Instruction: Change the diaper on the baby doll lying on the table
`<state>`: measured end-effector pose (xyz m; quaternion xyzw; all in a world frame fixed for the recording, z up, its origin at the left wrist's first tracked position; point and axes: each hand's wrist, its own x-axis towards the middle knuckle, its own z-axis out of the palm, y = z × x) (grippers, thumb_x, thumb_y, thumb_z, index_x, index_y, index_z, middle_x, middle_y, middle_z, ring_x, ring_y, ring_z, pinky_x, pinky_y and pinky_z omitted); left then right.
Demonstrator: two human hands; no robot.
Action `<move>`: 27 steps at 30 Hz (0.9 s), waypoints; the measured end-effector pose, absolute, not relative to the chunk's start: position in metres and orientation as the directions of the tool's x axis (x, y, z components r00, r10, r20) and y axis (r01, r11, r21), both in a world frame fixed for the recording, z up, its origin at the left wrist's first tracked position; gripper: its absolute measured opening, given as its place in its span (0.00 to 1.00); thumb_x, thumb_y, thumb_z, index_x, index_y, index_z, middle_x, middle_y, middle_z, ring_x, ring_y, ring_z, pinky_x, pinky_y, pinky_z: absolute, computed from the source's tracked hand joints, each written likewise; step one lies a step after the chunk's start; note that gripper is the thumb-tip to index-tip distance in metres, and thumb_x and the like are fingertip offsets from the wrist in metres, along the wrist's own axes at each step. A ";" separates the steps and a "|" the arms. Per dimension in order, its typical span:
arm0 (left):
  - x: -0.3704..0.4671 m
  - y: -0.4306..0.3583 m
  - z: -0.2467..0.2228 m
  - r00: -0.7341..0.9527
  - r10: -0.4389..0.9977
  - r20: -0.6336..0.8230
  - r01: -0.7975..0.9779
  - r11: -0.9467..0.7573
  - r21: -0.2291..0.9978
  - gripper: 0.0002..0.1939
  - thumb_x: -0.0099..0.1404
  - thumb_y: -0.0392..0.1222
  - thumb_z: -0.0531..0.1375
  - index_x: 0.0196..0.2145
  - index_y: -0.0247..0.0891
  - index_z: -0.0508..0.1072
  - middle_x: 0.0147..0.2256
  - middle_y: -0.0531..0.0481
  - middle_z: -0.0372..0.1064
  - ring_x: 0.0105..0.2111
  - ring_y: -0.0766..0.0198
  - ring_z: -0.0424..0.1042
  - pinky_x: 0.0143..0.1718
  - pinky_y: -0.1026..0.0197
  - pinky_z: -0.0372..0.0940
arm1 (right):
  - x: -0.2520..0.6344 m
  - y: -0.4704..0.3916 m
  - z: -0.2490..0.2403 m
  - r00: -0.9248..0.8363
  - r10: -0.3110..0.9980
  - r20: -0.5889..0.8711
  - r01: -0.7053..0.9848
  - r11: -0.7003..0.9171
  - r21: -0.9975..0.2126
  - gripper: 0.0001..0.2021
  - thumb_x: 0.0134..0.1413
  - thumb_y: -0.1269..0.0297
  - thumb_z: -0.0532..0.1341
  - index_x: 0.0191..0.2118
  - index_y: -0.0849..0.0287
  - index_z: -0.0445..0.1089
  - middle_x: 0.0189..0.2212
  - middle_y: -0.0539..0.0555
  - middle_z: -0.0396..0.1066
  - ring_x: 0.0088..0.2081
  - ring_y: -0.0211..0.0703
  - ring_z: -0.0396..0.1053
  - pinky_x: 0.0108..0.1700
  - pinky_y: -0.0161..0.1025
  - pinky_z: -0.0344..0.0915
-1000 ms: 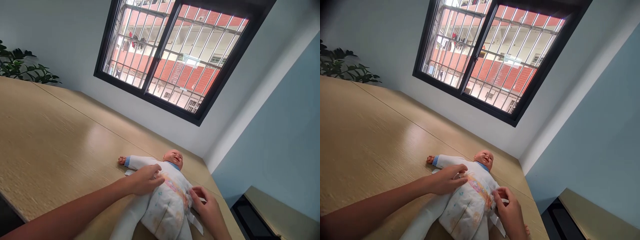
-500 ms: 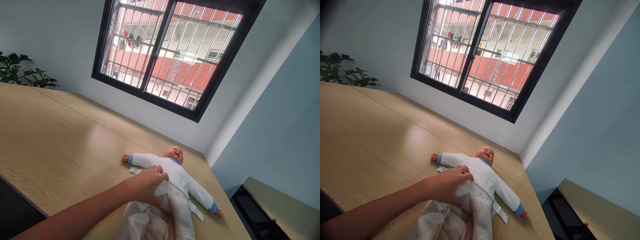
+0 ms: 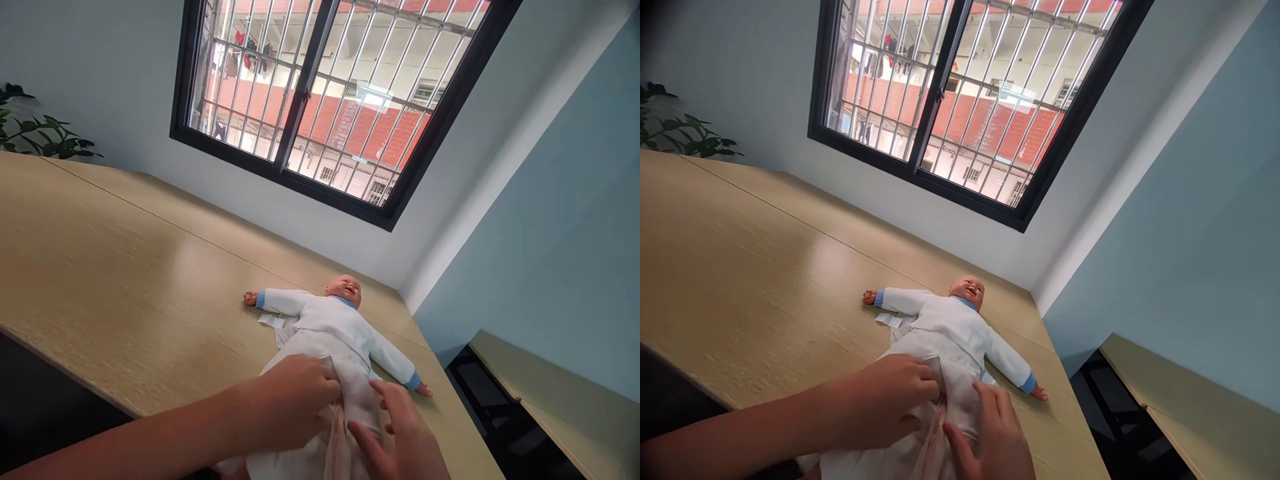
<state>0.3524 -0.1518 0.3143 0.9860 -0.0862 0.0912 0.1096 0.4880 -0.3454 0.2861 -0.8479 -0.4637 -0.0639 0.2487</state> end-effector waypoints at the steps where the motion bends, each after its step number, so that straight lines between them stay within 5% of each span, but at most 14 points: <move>1: 0.349 -0.155 0.311 0.973 -0.162 0.162 -0.190 -0.965 0.181 0.07 0.63 0.43 0.60 0.36 0.37 0.71 0.38 0.47 0.73 0.40 0.57 0.71 0.45 0.57 0.65 | 0.489 -0.341 0.279 0.612 0.728 0.309 0.782 -0.497 -0.377 0.29 0.52 0.49 0.63 0.56 0.60 0.66 0.52 0.64 0.70 0.52 0.59 0.70 0.44 0.46 0.74; 6: 0.350 -0.163 0.291 0.973 -0.190 0.130 -0.202 -0.975 0.088 0.14 0.63 0.47 0.59 0.38 0.32 0.73 0.39 0.40 0.74 0.40 0.53 0.71 0.48 0.54 0.64 | 0.486 -0.322 0.272 0.689 0.699 0.193 0.687 -0.545 -0.481 0.32 0.53 0.53 0.59 0.62 0.62 0.57 0.57 0.66 0.65 0.57 0.61 0.65 0.57 0.54 0.63; 15: 0.366 -0.157 0.283 0.992 -0.128 0.016 -0.129 -0.981 0.145 0.22 0.65 0.51 0.58 0.47 0.29 0.73 0.44 0.35 0.73 0.44 0.50 0.72 0.47 0.54 0.64 | 0.510 -0.318 0.272 0.710 0.684 0.168 0.614 -0.483 -0.624 0.32 0.49 0.54 0.63 0.60 0.55 0.61 0.53 0.62 0.69 0.53 0.60 0.68 0.51 0.50 0.66; 22: 0.392 -0.151 0.287 0.995 -0.088 -0.039 -0.084 -0.991 0.100 0.26 0.66 0.53 0.55 0.49 0.26 0.73 0.44 0.33 0.73 0.40 0.48 0.73 0.41 0.54 0.64 | 0.536 -0.305 0.266 0.661 0.733 0.160 0.644 -0.444 -0.623 0.27 0.53 0.47 0.62 0.57 0.52 0.65 0.54 0.57 0.69 0.54 0.57 0.66 0.54 0.50 0.63; 27: 0.411 -0.137 0.295 0.988 -0.106 -0.110 -0.092 -0.988 0.124 0.28 0.62 0.57 0.59 0.48 0.30 0.75 0.38 0.37 0.74 0.35 0.50 0.73 0.39 0.55 0.63 | 0.567 -0.296 0.254 0.648 0.746 0.151 0.500 -0.267 -0.824 0.26 0.52 0.45 0.62 0.51 0.57 0.68 0.49 0.58 0.72 0.49 0.54 0.69 0.48 0.43 0.66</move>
